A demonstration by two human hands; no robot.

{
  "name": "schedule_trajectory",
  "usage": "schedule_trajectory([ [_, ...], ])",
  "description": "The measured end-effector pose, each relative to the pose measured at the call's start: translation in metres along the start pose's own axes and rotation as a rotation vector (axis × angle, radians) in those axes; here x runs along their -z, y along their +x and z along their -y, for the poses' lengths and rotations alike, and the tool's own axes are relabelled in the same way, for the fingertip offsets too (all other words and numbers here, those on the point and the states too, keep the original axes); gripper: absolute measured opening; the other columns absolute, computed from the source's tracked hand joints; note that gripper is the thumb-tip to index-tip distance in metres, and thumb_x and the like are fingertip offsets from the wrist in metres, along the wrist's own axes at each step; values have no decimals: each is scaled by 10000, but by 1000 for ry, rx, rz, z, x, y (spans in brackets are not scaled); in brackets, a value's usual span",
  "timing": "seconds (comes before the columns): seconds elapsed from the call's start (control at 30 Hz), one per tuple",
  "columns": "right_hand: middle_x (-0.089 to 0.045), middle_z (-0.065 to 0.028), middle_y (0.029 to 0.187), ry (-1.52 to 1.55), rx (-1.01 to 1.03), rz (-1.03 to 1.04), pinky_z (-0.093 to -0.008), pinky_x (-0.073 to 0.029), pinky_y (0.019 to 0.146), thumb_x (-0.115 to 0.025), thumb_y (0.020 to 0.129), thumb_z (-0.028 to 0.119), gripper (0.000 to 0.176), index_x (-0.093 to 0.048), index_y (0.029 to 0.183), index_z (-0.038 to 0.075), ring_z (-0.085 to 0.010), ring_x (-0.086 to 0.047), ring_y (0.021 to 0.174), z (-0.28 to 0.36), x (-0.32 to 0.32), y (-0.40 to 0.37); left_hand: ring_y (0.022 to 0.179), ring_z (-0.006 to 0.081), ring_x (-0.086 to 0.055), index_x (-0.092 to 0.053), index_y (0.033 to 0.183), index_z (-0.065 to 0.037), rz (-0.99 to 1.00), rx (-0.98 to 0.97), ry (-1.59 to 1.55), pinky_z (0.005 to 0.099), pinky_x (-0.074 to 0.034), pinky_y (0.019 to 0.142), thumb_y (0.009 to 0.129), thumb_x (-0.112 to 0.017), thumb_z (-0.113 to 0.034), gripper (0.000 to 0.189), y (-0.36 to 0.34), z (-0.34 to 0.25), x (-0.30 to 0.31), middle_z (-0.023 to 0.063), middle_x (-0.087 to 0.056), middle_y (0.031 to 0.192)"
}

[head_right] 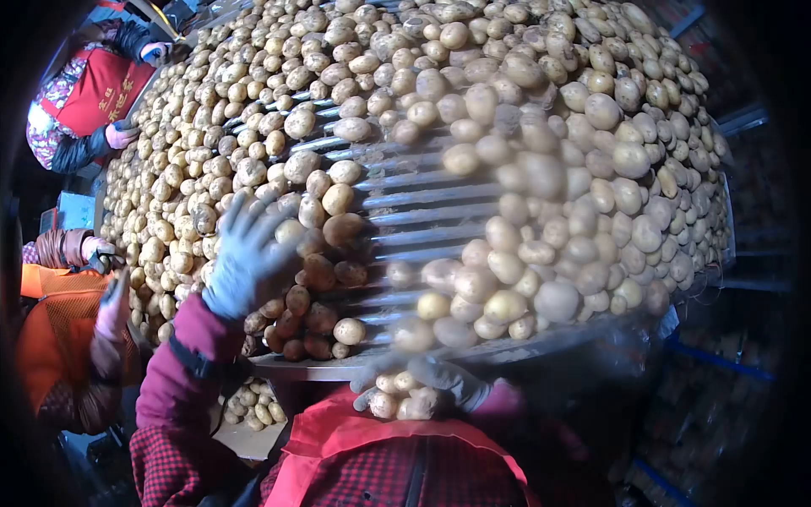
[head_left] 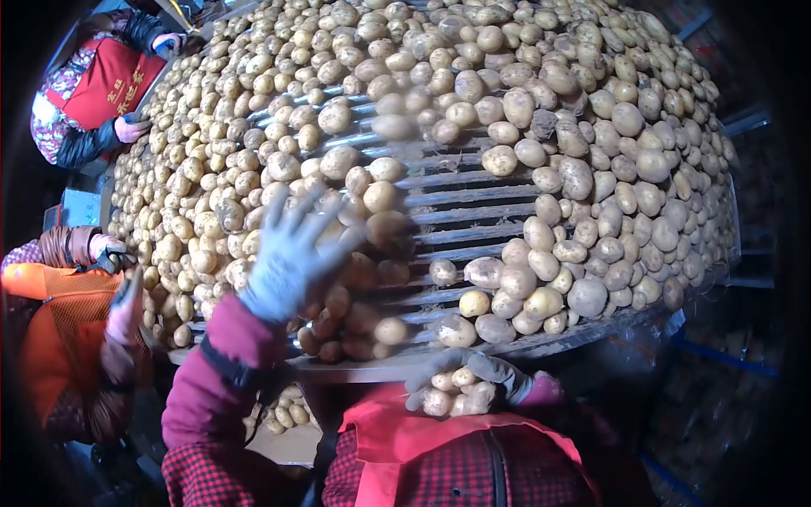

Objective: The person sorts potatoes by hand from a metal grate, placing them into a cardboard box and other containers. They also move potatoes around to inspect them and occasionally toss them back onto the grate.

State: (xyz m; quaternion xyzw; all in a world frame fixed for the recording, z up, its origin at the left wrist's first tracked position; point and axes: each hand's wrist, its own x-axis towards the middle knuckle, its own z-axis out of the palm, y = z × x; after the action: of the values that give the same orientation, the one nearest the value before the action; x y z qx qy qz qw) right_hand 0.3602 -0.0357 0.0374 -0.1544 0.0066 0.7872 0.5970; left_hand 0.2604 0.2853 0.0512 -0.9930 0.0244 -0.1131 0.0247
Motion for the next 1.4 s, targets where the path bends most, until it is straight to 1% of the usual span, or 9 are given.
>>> schedule_trajectory([
  [0.1, -632, -216, 1260, -42, -41, 71, -373, -468, 1059, -649, 976, 555, 776, -536, 1415, -76, -244, -588, 1093, -5, 17, 10, 1328, 342, -516, -637, 1265, -228, 44, -234, -284, 632, -369, 1101, 850, -708, -418, 462, -30, -48, 1, 92, -585, 1351],
  [0.33, -626, -285, 1258, -51, -254, -122, -165, -508, 718, -675, 979, 483, 708, -543, 1415, -59, -192, -595, 1060, 1, 0, 17, 1481, 404, -361, -516, 1466, -232, 244, -1, -233, 641, -233, 1205, 794, -770, -442, 748, -9, -69, -32, 125, -442, 1560],
  [0.57, -631, -314, 1235, -20, -187, -118, -272, -523, 909, -611, 1019, 414, 608, -563, 1388, -66, -227, -604, 1083, -19, 7, 12, 1332, 381, -486, -568, 1418, -201, -175, 365, 91, 595, -334, 1137, 757, -799, -326, 711, -7, 15, -19, 131, -540, 1452],
  [0.73, -630, -313, 1250, -65, -206, -155, -372, -515, 979, -604, 1011, 384, 588, -566, 1375, -76, -266, -616, 1078, -17, -5, 15, 803, 233, -622, -659, 1037, -198, 229, -219, -320, 405, -499, 785, 857, -660, -282, 199, -27, -48, -7, 3, -610, 862],
  [0.87, -618, -288, 1283, -50, -113, -207, -399, -541, 951, -607, 1006, 380, 588, -563, 1348, -95, -314, -626, 1063, -16, -15, 9, 868, 207, -601, -711, 921, -223, 310, -466, -326, 401, -461, 721, 900, -602, -305, 138, -37, -93, -30, 10, -621, 953],
  [1.0, -590, -126, 1393, 263, -64, -8, -402, -444, 961, -633, 971, 176, 476, -564, 1441, 152, -255, -517, 1141, -30, 22, 2, 946, 262, -565, -726, 1013, -179, 633, -406, -377, 430, -451, 708, 921, -593, -600, 450, -14, -85, -7, 61, -590, 1119],
  [1.13, -522, -153, 1480, 363, -48, 166, -445, -467, 957, -666, 974, 253, 528, -520, 1476, 178, -336, -512, 1196, -15, 26, 6, 956, 242, -572, -682, 1083, -189, 549, -454, -230, 408, -432, 665, 863, -617, -479, 370, -17, -117, -38, 26, -564, 1050],
  [1.27, -458, -223, 1527, 315, -26, 139, -560, -552, 916, -665, 960, 251, 615, -446, 1526, 154, -476, -503, 1319, -3, 53, 7, 1053, 310, -614, -632, 1246, -109, 773, -113, -455, 453, -488, 795, 815, -693, -586, 645, -1, -111, -6, 83, -619, 1151],
  [1.4, -448, -253, 1528, 288, -1, 47, -581, -616, 863, -630, 959, 208, 624, -418, 1538, 117, -510, -542, 1280, 13, 55, 11, 990, 257, -661, -559, 1371, -34, 167, 407, -968, 401, -528, 848, 912, -731, -308, 561, -37, -117, -1, 121, -651, 1120],
])
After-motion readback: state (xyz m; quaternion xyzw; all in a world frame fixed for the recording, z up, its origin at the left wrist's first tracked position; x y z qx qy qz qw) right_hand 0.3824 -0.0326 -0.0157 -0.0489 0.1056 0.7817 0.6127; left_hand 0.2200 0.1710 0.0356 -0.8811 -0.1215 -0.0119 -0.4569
